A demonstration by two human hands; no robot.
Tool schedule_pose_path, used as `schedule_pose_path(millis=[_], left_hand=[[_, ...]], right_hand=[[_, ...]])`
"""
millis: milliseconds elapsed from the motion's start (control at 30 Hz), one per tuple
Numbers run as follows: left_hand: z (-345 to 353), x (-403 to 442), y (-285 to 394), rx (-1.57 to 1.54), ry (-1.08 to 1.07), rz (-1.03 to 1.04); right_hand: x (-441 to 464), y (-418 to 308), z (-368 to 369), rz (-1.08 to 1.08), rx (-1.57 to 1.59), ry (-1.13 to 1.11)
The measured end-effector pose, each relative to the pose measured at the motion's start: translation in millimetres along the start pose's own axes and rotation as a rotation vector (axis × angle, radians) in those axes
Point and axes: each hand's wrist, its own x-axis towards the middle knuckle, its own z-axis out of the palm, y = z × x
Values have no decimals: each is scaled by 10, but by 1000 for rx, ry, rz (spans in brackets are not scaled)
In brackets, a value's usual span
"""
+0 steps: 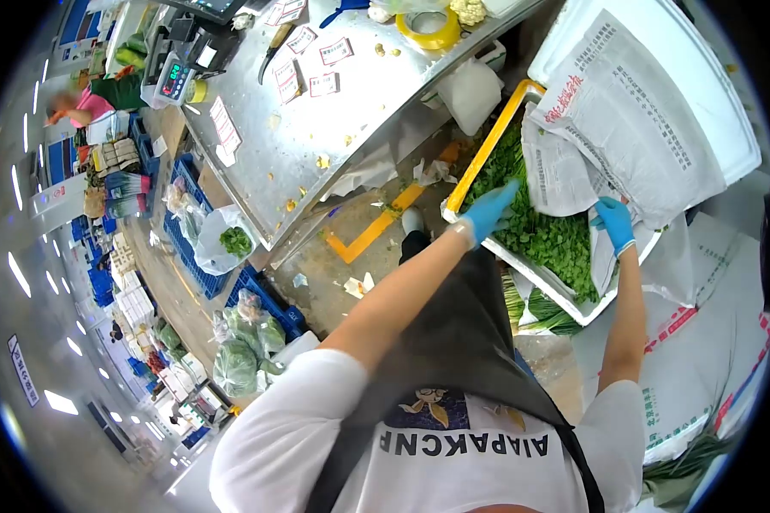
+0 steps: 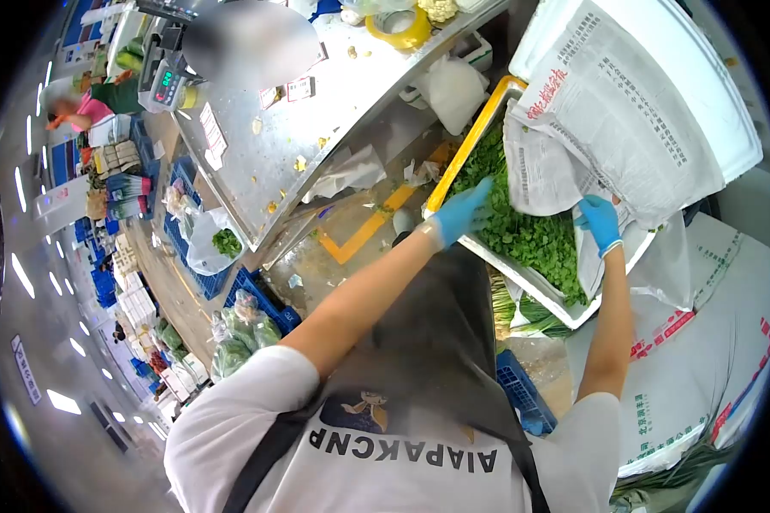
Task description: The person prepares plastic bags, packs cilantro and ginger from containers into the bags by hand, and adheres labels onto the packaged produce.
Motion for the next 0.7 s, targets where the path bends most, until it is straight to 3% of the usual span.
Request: schedule_pose_path(millis=[33, 100, 200, 233, 267, 300, 333, 367, 433, 467, 567, 633, 700], left_hand=[[124, 253, 96, -115, -57, -18], [460, 654, 317, -169, 144, -115], [613, 1672, 31, -124, -112, -26], [625, 1695, 132, 123, -257, 18], [751, 1549, 172, 127, -246, 78], [877, 1601, 80, 406, -214, 284], [990, 1425, 150, 362, -272, 233], [1097, 1226, 150, 217, -198, 230], [1145, 867, 51, -196, -44, 256], [1083, 620, 99, -138, -15, 266], [550, 396, -144, -69, 57, 301], [159, 385, -435, -100, 146, 211], [-221, 416, -711, -69, 155, 126]], right_hand=[[-105, -145, 102, 9, -31, -3], [-147, -76, 179, -100, -234, 5], [-532, -397, 348, -125, -367, -6], [-613, -414, 350, -194, -434, 3], [-603, -320, 348, -210, -401, 55], [-680, -429, 345, -289, -472, 137], [-734, -495, 325, -265, -476, 167], [-750, -459, 172, -247, -477, 197], [-654, -183, -391, -115, 8, 374], [-627, 39, -877, -183, -446, 535], [-639, 865, -2764, -123, 535, 711], [-1143, 984, -3706, -88, -827, 753], [-1429, 2021, -5295, 101, -1099, 862]])
